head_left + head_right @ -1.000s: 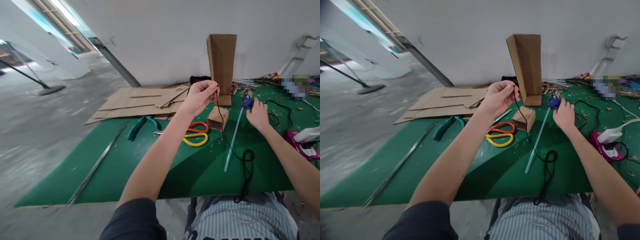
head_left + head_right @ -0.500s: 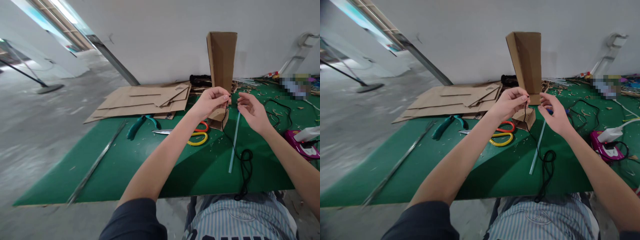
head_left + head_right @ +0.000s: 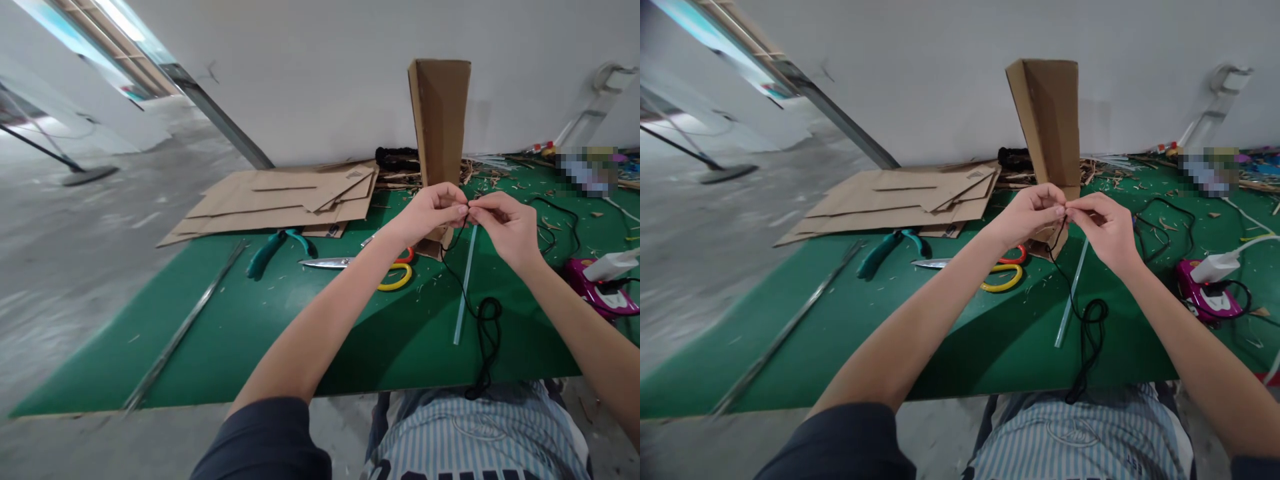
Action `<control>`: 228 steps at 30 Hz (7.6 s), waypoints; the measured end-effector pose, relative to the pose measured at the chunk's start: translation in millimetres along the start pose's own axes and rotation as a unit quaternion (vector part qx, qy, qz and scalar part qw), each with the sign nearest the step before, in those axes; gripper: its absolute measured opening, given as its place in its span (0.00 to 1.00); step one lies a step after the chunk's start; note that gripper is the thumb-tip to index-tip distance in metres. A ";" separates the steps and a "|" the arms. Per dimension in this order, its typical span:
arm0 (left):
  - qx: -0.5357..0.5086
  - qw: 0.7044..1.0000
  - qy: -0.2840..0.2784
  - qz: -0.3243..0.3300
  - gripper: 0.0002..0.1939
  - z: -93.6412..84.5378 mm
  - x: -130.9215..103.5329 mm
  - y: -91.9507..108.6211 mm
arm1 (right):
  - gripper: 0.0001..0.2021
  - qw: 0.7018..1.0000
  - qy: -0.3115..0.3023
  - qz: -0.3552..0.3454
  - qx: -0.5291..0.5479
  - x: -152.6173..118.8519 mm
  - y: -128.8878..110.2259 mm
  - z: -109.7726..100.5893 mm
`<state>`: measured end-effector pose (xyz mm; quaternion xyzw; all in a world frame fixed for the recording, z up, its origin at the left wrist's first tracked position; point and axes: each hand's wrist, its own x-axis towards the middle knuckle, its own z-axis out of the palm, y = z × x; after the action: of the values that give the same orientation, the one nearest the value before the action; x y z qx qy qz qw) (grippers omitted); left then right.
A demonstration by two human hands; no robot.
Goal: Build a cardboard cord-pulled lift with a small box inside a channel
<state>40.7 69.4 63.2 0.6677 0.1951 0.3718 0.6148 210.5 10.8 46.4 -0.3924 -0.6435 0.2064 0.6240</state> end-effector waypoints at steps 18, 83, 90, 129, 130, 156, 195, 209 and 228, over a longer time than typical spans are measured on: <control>0.070 0.992 0.105 -0.029 0.14 -12.6 1.4 5.7 | 0.06 0.998 0.025 0.053 0.014 0.0 13.1 -2.0; 0.380 0.922 -0.058 -0.040 0.07 -5.5 -9.9 39.2 | 0.06 0.998 -0.047 0.033 -0.036 -9.6 25.0 2.4; 0.388 0.919 -0.051 -0.054 0.08 -10.4 -10.4 40.5 | 0.08 0.996 -0.028 0.085 -0.020 -7.6 22.8 2.0; 0.587 0.803 -0.068 -0.078 0.15 -45.4 -10.6 38.9 | 0.20 0.983 0.102 0.150 0.009 1.4 56.9 -6.1; 0.585 0.805 -0.069 -0.077 0.15 -45.1 -10.2 38.8 | 0.20 0.983 0.099 0.151 0.013 1.2 56.7 -5.9; 0.599 0.793 -0.072 -0.083 0.16 -44.3 -7.6 29.3 | 0.18 0.980 0.005 0.195 0.022 -5.6 44.0 3.2; 0.548 0.827 -0.063 -0.106 0.18 -56.0 -0.6 13.7 | 0.10 0.951 -0.226 -0.008 -0.210 -29.0 31.2 20.4; 0.236 0.938 0.098 -0.233 0.17 -39.1 1.0 -11.6 | 0.14 0.951 -0.182 -0.069 -0.241 -32.0 37.5 28.9; -0.112 0.972 0.175 -0.107 0.16 -2.8 4.3 -20.6 | 0.18 0.911 -0.013 -0.200 -0.360 -17.9 4.8 3.8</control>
<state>45.5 77.8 44.2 0.4944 0.3271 0.4349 0.6778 206.5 0.9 30.8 -0.4511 -0.7473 -0.1633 0.4598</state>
